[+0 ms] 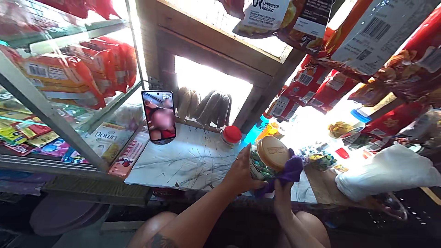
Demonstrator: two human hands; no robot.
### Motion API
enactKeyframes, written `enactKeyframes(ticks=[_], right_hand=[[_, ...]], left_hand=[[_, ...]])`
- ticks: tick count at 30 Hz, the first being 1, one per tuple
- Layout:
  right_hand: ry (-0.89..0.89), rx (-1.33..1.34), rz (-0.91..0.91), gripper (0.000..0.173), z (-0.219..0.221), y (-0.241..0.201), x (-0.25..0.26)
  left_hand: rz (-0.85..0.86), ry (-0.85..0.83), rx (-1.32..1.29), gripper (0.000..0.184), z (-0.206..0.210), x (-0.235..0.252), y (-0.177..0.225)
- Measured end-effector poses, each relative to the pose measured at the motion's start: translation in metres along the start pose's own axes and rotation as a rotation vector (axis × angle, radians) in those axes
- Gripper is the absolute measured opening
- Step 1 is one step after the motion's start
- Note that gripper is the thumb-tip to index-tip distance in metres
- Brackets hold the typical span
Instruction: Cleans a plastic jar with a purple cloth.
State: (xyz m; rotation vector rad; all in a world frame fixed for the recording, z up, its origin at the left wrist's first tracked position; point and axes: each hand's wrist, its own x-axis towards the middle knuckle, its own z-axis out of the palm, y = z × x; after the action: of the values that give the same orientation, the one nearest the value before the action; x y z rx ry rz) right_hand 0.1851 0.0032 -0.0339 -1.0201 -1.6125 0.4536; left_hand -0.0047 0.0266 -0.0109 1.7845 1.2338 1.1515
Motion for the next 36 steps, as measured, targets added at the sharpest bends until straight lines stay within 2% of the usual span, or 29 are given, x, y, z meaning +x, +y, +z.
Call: enactKeyframes(ticks=[3, 6, 8, 11, 14, 18, 21, 23, 27, 31, 36], right_hand=[[-0.090, -0.219, -0.297, 0.077, -0.005, 0.014, -0.001], [-0.098, -0.501, -0.495, 0.060, -0.006, -0.006, 0.020], [-0.133, -0.615, -0.524, 0.051, -0.005, -0.025, 0.034], [-0.247, -0.759, -0.547, 0.046, -0.006, -0.049, 0.056], [-0.394, -0.823, -0.470, 0.053, -0.004, -0.069, 0.085], [-0.642, -0.828, -0.128, 0.063, 0.003, -0.084, 0.133], [-0.851, -0.823, 0.105, 0.066, 0.012, -0.090, 0.166], [-0.931, -0.744, 0.194, 0.058, 0.017, -0.089, 0.182], [-0.873, -0.519, 0.233, 0.036, 0.023, -0.065, 0.203], [-0.757, -0.324, 0.315, 0.037, 0.014, -0.043, 0.209], [-0.807, -0.180, 0.245, 0.045, -0.003, -0.030, 0.207]], left_hand=[[-0.025, -0.008, 0.022, 0.140, 0.001, 0.000, 0.003], [0.043, 0.121, 0.033, 0.136, 0.013, 0.000, -0.002], [0.027, 0.152, 0.033, 0.131, 0.019, 0.002, -0.002], [-0.041, 0.089, 0.032, 0.131, 0.017, 0.007, 0.002], [-0.085, 0.046, 0.047, 0.123, 0.013, 0.012, 0.008], [-0.069, 0.039, 0.096, 0.110, 0.015, 0.011, 0.009], [-0.017, 0.079, 0.102, 0.120, 0.018, 0.011, 0.003], [-0.022, 0.089, 0.092, 0.132, 0.020, 0.011, 0.002], [-0.019, 0.105, 0.078, 0.135, 0.021, 0.010, 0.000], [-0.034, 0.076, 0.056, 0.135, 0.018, 0.010, -0.001], [-0.058, 0.015, 0.023, 0.138, 0.013, 0.014, -0.007]])
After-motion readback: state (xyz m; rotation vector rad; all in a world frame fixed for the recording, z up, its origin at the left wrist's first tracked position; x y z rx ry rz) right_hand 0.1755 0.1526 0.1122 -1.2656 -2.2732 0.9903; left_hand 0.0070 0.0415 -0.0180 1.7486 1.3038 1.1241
